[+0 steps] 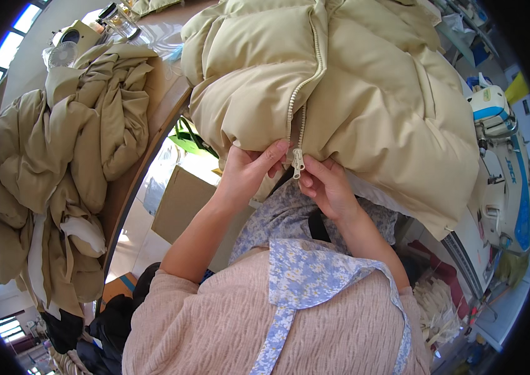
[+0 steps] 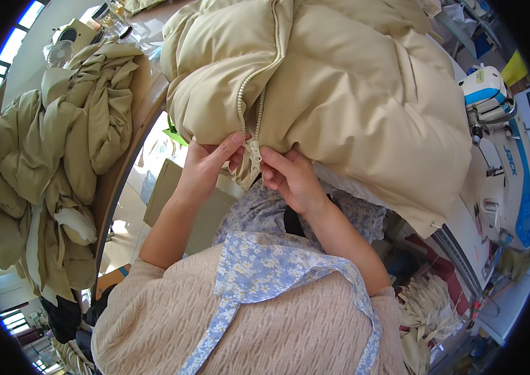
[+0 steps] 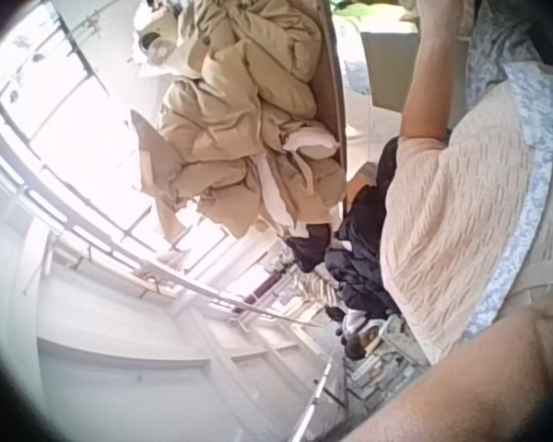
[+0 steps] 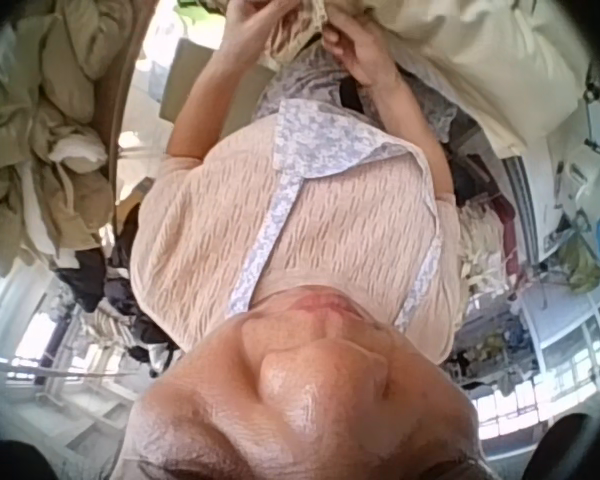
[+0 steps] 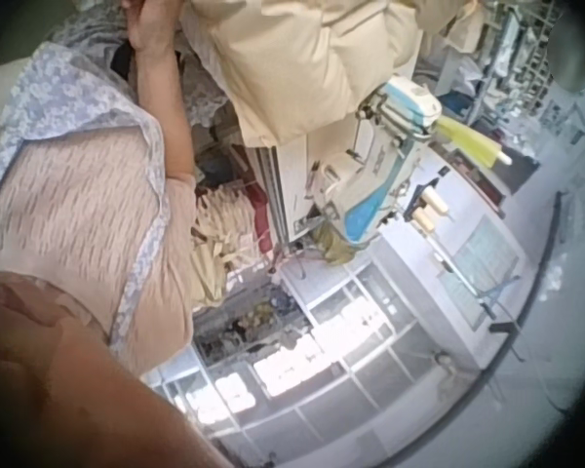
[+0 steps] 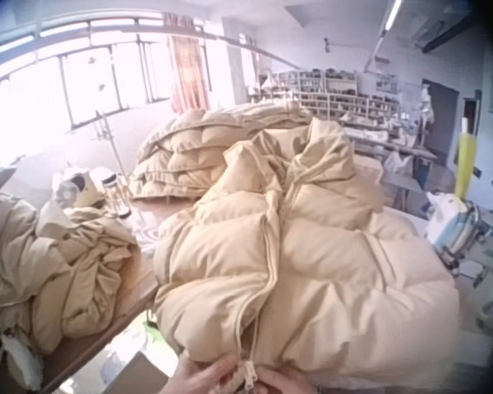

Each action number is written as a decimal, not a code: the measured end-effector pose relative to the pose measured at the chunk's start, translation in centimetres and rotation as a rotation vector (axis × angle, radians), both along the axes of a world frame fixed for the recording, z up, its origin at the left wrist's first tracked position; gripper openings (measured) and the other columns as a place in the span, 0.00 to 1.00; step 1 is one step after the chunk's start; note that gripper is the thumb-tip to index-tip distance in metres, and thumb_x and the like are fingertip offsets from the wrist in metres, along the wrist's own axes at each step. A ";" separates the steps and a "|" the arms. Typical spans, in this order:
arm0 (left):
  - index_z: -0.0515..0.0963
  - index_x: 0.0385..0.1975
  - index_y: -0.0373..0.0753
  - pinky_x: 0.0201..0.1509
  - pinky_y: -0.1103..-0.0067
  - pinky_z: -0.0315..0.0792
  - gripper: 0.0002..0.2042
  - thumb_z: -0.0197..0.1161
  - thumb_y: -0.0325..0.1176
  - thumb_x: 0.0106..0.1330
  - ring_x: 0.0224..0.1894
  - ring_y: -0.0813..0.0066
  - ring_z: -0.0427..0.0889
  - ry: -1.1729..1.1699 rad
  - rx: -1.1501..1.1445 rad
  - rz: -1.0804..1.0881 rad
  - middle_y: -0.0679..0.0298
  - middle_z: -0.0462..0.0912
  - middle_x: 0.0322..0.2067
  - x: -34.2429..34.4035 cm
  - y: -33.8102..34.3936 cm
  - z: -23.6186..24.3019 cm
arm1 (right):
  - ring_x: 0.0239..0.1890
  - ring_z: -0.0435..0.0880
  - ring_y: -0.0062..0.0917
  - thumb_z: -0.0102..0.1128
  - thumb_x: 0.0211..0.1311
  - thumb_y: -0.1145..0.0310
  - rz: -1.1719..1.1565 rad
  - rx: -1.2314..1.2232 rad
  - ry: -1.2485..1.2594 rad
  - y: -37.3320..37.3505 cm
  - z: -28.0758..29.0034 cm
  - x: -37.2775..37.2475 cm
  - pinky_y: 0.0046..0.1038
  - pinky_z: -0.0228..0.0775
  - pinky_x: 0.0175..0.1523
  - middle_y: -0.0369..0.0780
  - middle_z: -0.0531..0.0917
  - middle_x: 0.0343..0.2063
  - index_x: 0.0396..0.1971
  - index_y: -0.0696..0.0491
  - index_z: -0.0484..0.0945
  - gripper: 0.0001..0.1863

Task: The person sews a beige puffer jacket using a sewing machine, aligning the zipper and stitching along the edge. They then turn the jacket inside out and zip it closed to inspect the finished seam.

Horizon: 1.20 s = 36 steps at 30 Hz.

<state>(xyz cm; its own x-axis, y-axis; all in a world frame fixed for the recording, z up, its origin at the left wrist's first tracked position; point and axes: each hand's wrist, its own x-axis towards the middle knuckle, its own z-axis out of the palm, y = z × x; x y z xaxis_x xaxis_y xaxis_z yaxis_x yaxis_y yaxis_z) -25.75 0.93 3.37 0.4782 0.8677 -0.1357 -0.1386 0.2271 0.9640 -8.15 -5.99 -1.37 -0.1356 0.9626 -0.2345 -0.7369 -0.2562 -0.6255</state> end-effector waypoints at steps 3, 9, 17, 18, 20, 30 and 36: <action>0.83 0.43 0.32 0.31 0.83 0.68 0.12 0.64 0.36 0.71 0.29 0.83 0.77 -0.074 -0.003 0.074 0.69 0.83 0.29 1.5 0.0 1.0 | 0.27 0.78 0.15 0.58 0.73 0.65 -0.130 0.065 -0.127 -0.3 2.2 -1.1 0.21 0.74 0.31 0.33 0.81 0.30 0.44 0.56 0.79 0.10; 0.84 0.44 0.33 0.32 0.83 0.69 0.13 0.65 0.37 0.71 0.30 0.83 0.77 -0.106 -0.022 0.086 0.67 0.84 0.31 2.0 0.0 0.8 | 0.30 0.81 0.18 0.56 0.73 0.67 -0.276 0.134 -0.248 -0.2 2.9 -1.9 0.25 0.82 0.37 0.36 0.83 0.32 0.46 0.58 0.79 0.10; 0.83 0.39 0.33 0.31 0.84 0.70 0.11 0.66 0.36 0.70 0.29 0.85 0.77 -0.079 0.083 0.111 0.68 0.84 0.29 2.2 -0.4 0.6 | 0.30 0.81 0.17 0.55 0.74 0.67 -0.303 0.155 -0.272 0.0 3.0 -2.1 0.25 0.81 0.37 0.36 0.83 0.31 0.44 0.57 0.80 0.10; 0.83 0.38 0.33 0.30 0.84 0.70 0.10 0.66 0.36 0.70 0.28 0.85 0.77 -0.076 0.122 0.132 0.68 0.84 0.29 2.3 -0.6 0.5 | 0.30 0.81 0.17 0.55 0.74 0.67 -0.310 0.159 -0.259 0.0 3.0 -2.2 0.25 0.81 0.37 0.36 0.83 0.31 0.43 0.57 0.80 0.10; 0.82 0.38 0.33 0.31 0.84 0.71 0.10 0.65 0.35 0.70 0.30 0.85 0.78 -0.094 0.102 0.107 0.68 0.84 0.30 2.1 -0.8 0.4 | 0.30 0.81 0.17 0.55 0.74 0.67 -0.314 0.166 -0.243 0.0 3.0 -2.2 0.25 0.80 0.36 0.35 0.83 0.30 0.43 0.57 0.80 0.10; 0.82 0.40 0.29 0.38 0.81 0.75 0.11 0.62 0.33 0.72 0.35 0.80 0.81 0.016 0.173 0.008 0.64 0.86 0.33 0.9 -0.5 0.7 | 0.27 0.78 0.14 0.59 0.72 0.65 -0.302 0.118 -0.256 0.4 2.5 -1.8 0.19 0.72 0.29 0.32 0.82 0.27 0.39 0.54 0.81 0.08; 0.81 0.43 0.27 0.42 0.79 0.76 0.12 0.63 0.32 0.71 0.36 0.79 0.81 0.294 0.361 -0.098 0.63 0.86 0.35 -0.3 0.0 -0.1 | 0.25 0.77 0.14 0.61 0.71 0.65 -0.387 0.098 -0.244 0.3 1.6 -2.6 0.19 0.71 0.29 0.32 0.81 0.25 0.35 0.53 0.81 0.08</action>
